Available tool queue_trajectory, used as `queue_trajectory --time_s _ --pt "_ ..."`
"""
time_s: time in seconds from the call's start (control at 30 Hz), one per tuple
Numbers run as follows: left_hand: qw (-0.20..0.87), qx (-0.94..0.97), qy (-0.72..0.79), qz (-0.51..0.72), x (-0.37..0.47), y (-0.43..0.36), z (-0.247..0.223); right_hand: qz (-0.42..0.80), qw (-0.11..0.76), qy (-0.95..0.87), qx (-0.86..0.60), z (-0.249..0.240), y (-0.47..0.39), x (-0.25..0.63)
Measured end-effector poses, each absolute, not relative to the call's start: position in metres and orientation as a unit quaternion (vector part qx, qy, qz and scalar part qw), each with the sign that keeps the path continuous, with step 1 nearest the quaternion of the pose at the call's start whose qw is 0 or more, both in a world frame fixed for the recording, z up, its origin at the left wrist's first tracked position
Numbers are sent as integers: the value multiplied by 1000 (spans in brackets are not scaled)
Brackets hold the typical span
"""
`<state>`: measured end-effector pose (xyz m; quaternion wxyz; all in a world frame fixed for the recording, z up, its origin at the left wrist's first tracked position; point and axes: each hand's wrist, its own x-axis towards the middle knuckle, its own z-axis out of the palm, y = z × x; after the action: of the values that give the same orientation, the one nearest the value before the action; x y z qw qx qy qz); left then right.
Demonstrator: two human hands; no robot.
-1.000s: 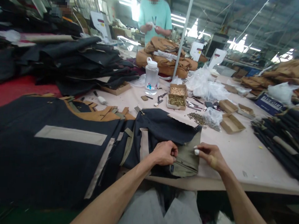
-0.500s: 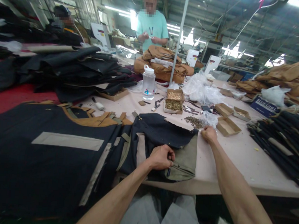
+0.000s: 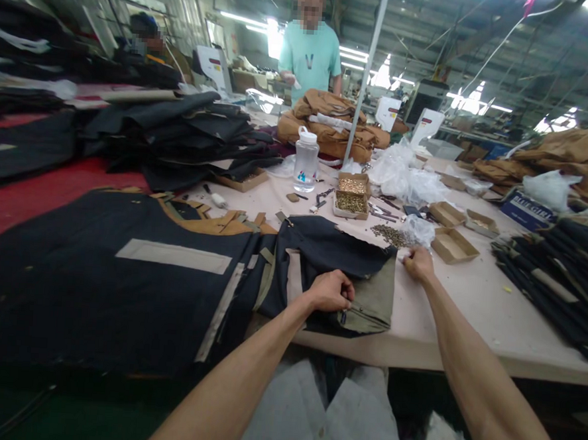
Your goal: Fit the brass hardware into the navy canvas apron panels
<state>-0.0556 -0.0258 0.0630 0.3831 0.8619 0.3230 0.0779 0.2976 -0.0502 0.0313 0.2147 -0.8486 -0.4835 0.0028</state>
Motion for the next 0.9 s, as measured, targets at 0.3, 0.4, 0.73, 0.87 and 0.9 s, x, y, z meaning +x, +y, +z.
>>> queue_trajectory --time_s 0.3,0.4,0.73,0.87,0.9 --pt "485 821 281 105 -54 -22 56 97 519 -567 -633 31 -145 152" --pt "541 794 250 122 -52 -20 54 101 532 -597 -592 31 -156 112" --pt "620 731 252 131 -48 -13 42 41 537 -644 -543 15 -153 105" --pt "622 730 255 122 -48 -15 43 72 551 -633 -539 18 -156 102" --pt "627 725 258 119 -47 -15 42 85 556 -622 -544 18 -156 103"
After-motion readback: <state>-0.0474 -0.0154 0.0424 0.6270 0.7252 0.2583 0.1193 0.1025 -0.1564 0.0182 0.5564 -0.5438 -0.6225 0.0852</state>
